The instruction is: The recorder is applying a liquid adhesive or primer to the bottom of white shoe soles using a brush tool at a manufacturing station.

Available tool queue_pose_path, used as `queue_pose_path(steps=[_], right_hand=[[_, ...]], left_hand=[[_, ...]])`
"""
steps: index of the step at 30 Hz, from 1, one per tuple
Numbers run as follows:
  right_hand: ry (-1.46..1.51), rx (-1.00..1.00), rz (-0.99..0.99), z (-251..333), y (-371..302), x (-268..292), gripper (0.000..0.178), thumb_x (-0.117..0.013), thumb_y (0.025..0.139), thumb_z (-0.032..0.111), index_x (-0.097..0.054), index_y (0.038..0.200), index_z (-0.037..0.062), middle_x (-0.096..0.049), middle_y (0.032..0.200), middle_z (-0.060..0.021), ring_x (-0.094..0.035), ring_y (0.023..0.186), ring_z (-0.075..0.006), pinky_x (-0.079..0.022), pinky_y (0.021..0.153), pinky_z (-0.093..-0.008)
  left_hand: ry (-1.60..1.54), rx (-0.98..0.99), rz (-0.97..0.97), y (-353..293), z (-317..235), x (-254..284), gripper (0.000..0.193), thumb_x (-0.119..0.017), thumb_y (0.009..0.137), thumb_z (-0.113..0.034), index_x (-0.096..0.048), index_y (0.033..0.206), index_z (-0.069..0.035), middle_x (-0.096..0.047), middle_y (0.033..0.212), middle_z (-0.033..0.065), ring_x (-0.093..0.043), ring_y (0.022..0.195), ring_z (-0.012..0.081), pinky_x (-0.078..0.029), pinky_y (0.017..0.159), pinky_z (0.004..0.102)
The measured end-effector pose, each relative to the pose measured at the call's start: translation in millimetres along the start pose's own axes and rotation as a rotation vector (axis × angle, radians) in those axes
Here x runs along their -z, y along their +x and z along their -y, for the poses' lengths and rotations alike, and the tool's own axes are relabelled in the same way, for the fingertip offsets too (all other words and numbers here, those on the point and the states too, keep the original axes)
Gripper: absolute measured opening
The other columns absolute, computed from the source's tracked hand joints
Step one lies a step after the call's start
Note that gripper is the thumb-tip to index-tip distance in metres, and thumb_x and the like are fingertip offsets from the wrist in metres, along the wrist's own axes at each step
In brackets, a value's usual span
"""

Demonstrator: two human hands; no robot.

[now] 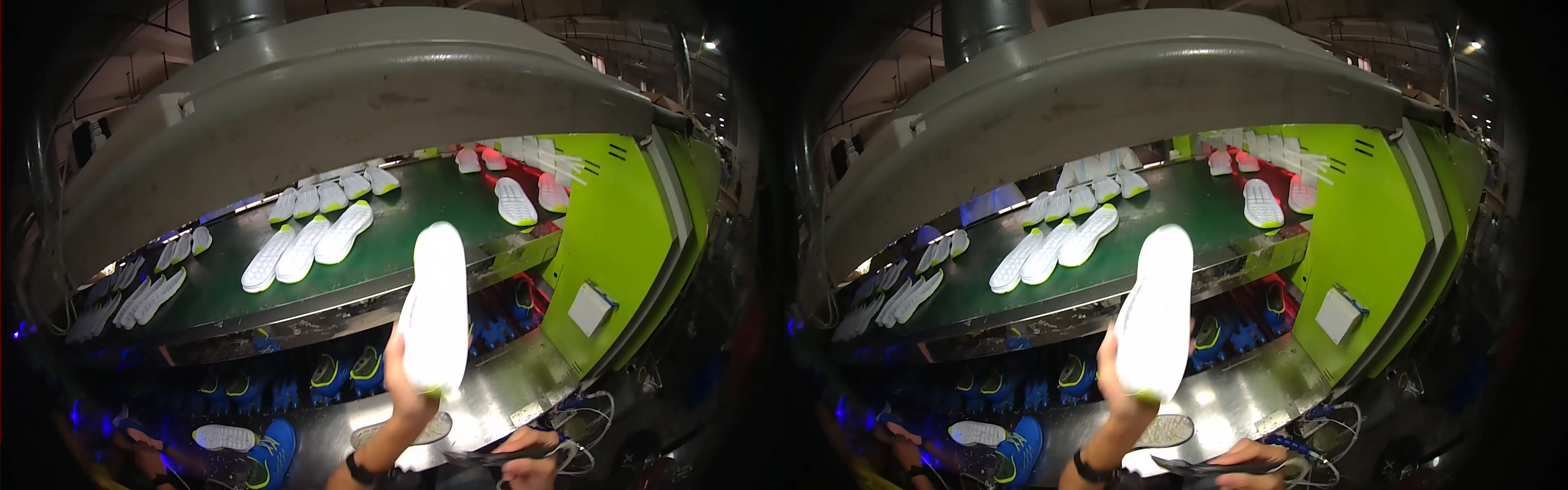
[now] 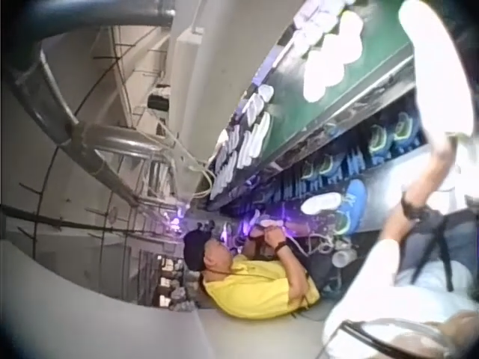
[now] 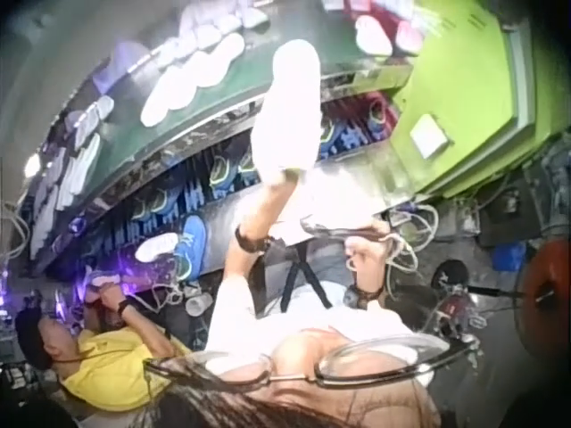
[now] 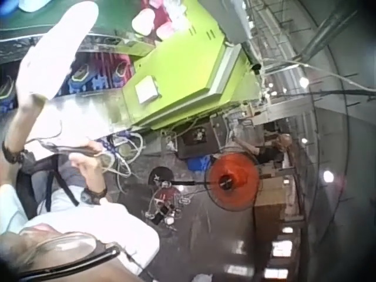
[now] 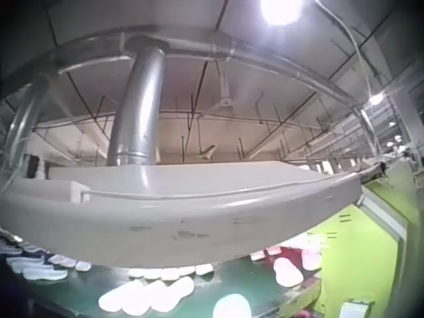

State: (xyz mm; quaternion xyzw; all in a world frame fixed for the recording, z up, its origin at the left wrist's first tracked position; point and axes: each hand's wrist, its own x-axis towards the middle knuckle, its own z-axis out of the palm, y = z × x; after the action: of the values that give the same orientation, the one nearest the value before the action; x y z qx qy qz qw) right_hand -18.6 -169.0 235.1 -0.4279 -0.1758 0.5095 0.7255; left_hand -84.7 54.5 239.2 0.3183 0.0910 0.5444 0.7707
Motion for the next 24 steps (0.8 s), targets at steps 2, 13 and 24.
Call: queue_pose_path(steps=[2, 13, 24], right_hand=[[-0.215, 0.367, -0.159, -37, 15, 30, 0.017, -0.065, 0.077, -0.002, -0.066, 0.093, -0.0048, -0.066, 0.078, -0.0097, -0.059, 0.063, -0.0132, -0.045, 0.055, -0.0224], [-0.517, -0.009, -0.030, -95, 16, 72, 0.023, -0.068, 0.073, -0.008, -0.074, 0.092, 0.0047, -0.067, 0.101, -0.0131, -0.065, 0.095, -0.0254, -0.052, 0.082, -0.0347], [-0.055, 0.039, -0.086, -92, 41, 78, 0.027, -0.074, 0.067, -0.016, -0.066, 0.090, -0.0052, -0.066, 0.093, -0.0125, -0.065, 0.085, -0.0177, -0.052, 0.079, -0.0284]], left_hand=[[0.201, -0.137, -0.060, 90, 3, -11, 0.070, -0.061, 0.094, -0.045, -0.043, 0.143, 0.002, -0.054, 0.136, 0.0235, -0.053, 0.125, 0.0366, -0.042, 0.106, 0.0382], [1.442, -0.842, -0.430, 74, -130, 108, 0.018, -0.073, 0.083, -0.009, -0.066, 0.090, 0.005, -0.057, 0.098, 0.0169, -0.058, 0.098, 0.0295, -0.048, 0.082, 0.0387], [-0.361, 0.920, -0.142, -206, -20, 159, 0.084, -0.051, 0.073, 0.010, -0.023, 0.152, 0.003, -0.045, 0.145, 0.0274, -0.047, 0.132, 0.0461, -0.041, 0.108, 0.0582]])
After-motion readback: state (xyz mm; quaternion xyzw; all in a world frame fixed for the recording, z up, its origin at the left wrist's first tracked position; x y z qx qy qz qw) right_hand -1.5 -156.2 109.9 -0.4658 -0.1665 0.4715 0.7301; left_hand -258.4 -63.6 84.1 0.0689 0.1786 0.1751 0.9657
